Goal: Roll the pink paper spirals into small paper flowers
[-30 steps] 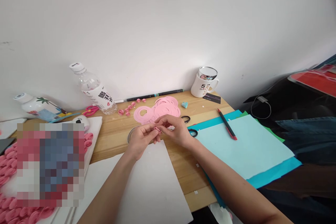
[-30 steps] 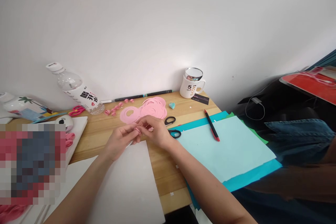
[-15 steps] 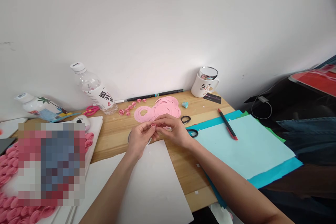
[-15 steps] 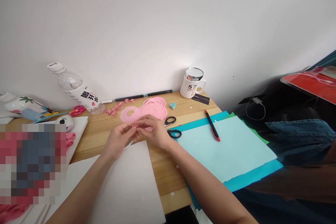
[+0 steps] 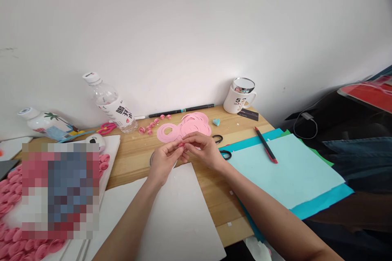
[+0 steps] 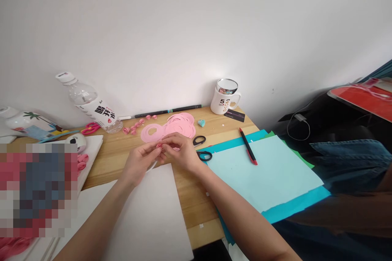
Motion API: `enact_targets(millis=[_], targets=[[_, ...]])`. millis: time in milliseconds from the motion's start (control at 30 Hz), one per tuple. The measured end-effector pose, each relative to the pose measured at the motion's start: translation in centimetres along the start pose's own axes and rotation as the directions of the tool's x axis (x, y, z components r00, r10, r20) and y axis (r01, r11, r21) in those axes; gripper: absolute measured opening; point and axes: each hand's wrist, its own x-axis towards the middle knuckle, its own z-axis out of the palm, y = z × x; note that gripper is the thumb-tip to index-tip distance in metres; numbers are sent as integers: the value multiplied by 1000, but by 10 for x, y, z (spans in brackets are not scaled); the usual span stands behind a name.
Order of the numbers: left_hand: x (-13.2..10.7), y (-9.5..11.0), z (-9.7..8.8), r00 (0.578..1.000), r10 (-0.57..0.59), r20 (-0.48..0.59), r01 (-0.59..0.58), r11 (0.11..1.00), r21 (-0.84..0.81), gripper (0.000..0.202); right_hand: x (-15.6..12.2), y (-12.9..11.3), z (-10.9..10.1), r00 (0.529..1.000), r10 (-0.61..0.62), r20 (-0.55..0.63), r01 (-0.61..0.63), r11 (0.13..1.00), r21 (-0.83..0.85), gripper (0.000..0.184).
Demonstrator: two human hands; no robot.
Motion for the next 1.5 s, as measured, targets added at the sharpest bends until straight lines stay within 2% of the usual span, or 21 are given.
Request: enact_targets(millis=[233, 533, 733, 933, 1233, 1500], targets=[[-2, 0, 3, 1000, 1, 32, -1, 1000, 1, 33, 0, -5, 3, 998, 14, -62, -17, 999, -44, 4], [-1, -2, 5, 1000, -16, 10, 17, 998, -59, 40, 0, -1, 1, 985, 168, -37, -160, 974, 158, 14], [-2, 4, 4, 1000, -26, 15, 26, 999, -24, 31, 2, -8, 0, 981, 190, -24, -183, 965, 187, 18], [-2, 4, 4, 999, -32, 35, 32, 999, -17, 32, 2, -6, 1, 979, 202, -13, -194, 955, 225, 16], [-2, 1, 5, 999, -9, 35, 9, 1000, 14, 30, 0, -1, 2, 982, 187, -22, -181, 972, 151, 10], [-3, 1, 10, 996, -7, -84, 10, 999, 40, 20, -1, -7, 4, 989, 149, 18, -150, 985, 83, 11]])
